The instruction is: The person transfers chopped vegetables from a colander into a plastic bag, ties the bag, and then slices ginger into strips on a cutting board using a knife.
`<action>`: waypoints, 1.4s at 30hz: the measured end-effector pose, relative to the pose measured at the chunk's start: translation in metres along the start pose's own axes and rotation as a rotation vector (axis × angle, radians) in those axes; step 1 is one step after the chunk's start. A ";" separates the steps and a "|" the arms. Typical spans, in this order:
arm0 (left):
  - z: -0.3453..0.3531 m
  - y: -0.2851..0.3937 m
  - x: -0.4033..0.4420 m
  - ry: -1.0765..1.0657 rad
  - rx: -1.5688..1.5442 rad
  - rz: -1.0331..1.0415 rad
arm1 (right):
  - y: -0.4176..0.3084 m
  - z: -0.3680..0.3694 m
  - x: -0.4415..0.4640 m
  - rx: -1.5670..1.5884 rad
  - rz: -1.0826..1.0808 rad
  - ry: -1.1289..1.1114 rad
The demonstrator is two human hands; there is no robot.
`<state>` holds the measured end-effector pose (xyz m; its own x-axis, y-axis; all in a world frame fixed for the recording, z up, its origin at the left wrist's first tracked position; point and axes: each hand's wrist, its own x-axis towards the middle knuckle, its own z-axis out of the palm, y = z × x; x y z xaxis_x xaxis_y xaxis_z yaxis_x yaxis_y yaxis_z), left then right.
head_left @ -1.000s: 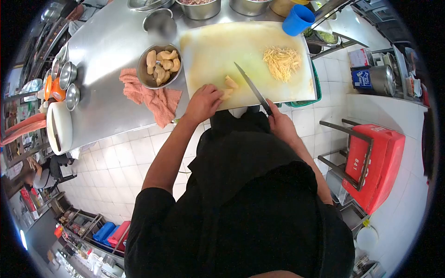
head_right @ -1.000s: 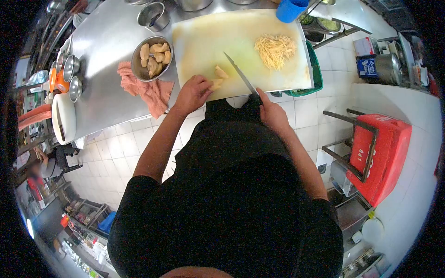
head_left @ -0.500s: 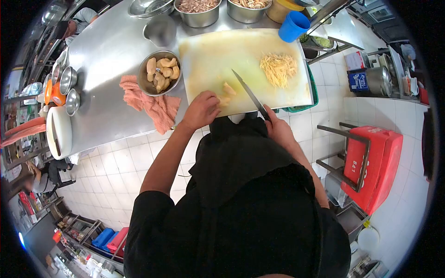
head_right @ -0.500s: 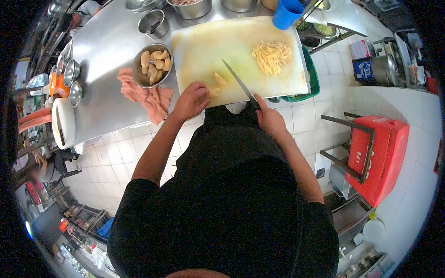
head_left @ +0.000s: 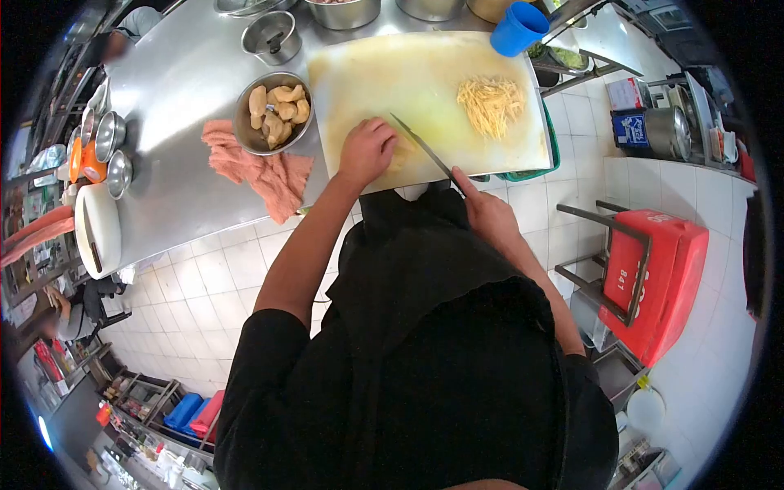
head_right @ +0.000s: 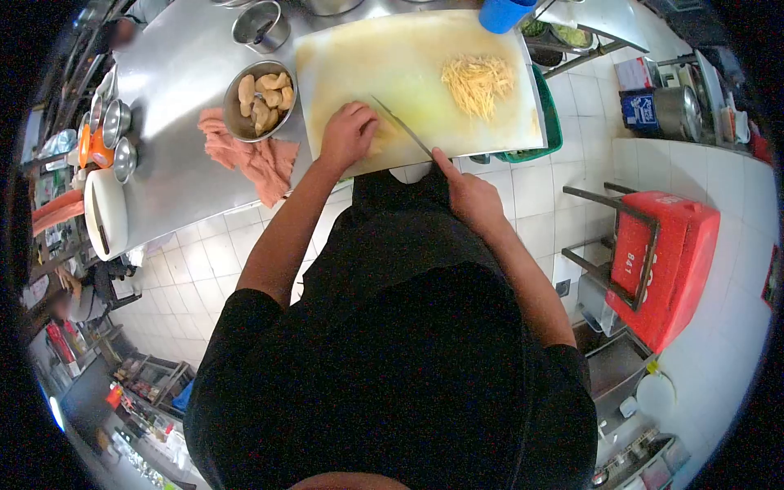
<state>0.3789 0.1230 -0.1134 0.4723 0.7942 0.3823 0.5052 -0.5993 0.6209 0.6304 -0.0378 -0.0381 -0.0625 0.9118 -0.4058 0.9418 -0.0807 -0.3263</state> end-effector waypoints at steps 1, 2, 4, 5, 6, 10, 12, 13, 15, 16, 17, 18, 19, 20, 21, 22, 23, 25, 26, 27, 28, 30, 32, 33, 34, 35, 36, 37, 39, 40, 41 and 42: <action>0.001 0.000 0.000 0.015 0.000 0.001 | 0.000 0.001 0.000 -0.005 0.009 -0.005; 0.003 0.000 0.000 0.030 0.001 0.003 | -0.001 0.001 0.001 -0.010 0.016 -0.010; 0.004 0.000 0.000 0.029 0.021 0.003 | -0.011 -0.007 -0.004 -0.053 0.022 -0.018; 0.004 0.001 0.001 0.029 0.033 0.003 | -0.016 -0.013 -0.006 -0.075 0.023 -0.022; 0.004 0.001 0.001 0.007 0.044 -0.003 | -0.022 -0.020 -0.008 -0.103 0.021 -0.038; 0.003 0.002 0.003 -0.004 0.063 -0.005 | -0.032 -0.031 -0.011 -0.195 0.012 -0.080; 0.003 0.001 0.003 0.013 0.057 -0.001 | -0.036 -0.036 -0.010 -0.219 0.015 -0.095; 0.004 0.001 0.002 0.012 0.051 -0.006 | -0.038 -0.040 -0.011 -0.223 0.022 -0.110; 0.005 0.000 0.001 0.011 0.048 -0.011 | -0.041 -0.045 -0.011 -0.228 0.031 -0.128; 0.005 0.000 0.001 0.013 0.051 -0.014 | -0.042 -0.047 -0.011 -0.229 0.033 -0.133; 0.005 0.000 0.000 0.015 0.054 -0.017 | -0.043 -0.048 -0.010 -0.231 0.035 -0.139; 0.006 0.000 0.000 0.025 0.049 -0.018 | -0.043 -0.047 -0.009 -0.229 0.039 -0.145; 0.007 -0.001 0.001 0.036 0.044 -0.018 | -0.043 -0.046 -0.008 -0.228 0.044 -0.152; 0.007 -0.001 0.001 0.048 0.039 -0.018 | -0.043 -0.045 -0.006 -0.227 0.048 -0.157; 0.007 0.000 0.001 0.051 0.040 -0.021 | -0.043 -0.046 -0.006 -0.224 0.048 -0.160; 0.006 0.002 0.002 0.054 0.041 -0.024 | -0.044 -0.048 -0.006 -0.219 0.048 -0.161; 0.005 0.003 0.003 0.055 0.043 -0.024 | -0.045 -0.049 -0.005 -0.214 0.048 -0.161; 0.006 0.001 0.001 0.029 0.039 -0.041 | -0.047 -0.051 -0.004 -0.216 0.042 -0.167; 0.007 -0.001 0.001 0.016 0.037 -0.046 | -0.048 -0.052 -0.003 -0.217 0.040 -0.167; 0.007 -0.001 0.001 0.009 0.031 -0.052 | -0.045 -0.045 0.001 -0.187 0.045 -0.162; 0.007 -0.002 0.001 -0.002 0.023 -0.057 | -0.040 -0.029 0.008 -0.156 0.052 -0.158; 0.007 -0.002 0.001 -0.009 0.018 -0.060 | -0.031 -0.006 0.017 -0.105 0.043 -0.113; 0.005 0.000 0.001 -0.002 0.027 -0.065 | -0.025 0.006 0.022 -0.067 0.004 -0.038; 0.005 0.000 -0.001 -0.004 0.038 -0.071 | -0.029 0.002 0.021 -0.080 0.015 -0.068; 0.005 0.001 -0.002 -0.010 0.046 -0.073 | -0.035 -0.009 0.018 -0.092 0.031 -0.096; 0.006 0.000 0.001 -0.009 0.056 -0.072 | -0.038 -0.022 0.018 -0.107 0.044 -0.118; 0.006 0.001 0.002 -0.002 0.054 -0.059 | -0.042 -0.032 0.015 -0.119 0.050 -0.133; 0.005 0.002 0.002 0.005 0.053 -0.051 | -0.046 -0.040 0.009 -0.131 0.054 -0.153; 0.004 0.003 -0.002 0.018 0.044 -0.048 | -0.050 -0.050 -0.003 -0.156 0.061 -0.187; 0.005 0.002 -0.002 0.024 0.037 -0.050 | -0.050 -0.054 -0.007 -0.169 0.065 -0.198; 0.005 0.001 -0.002 0.031 0.030 -0.052 | -0.049 -0.056 -0.010 -0.182 0.068 -0.208; 0.007 0.000 -0.002 0.055 0.028 -0.037 | -0.048 -0.055 -0.012 -0.190 0.062 -0.202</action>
<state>0.3828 0.1211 -0.1185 0.4134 0.8195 0.3968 0.5421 -0.5717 0.6158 0.6041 -0.0223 0.0296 -0.0494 0.8073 -0.5880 0.9897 -0.0398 -0.1378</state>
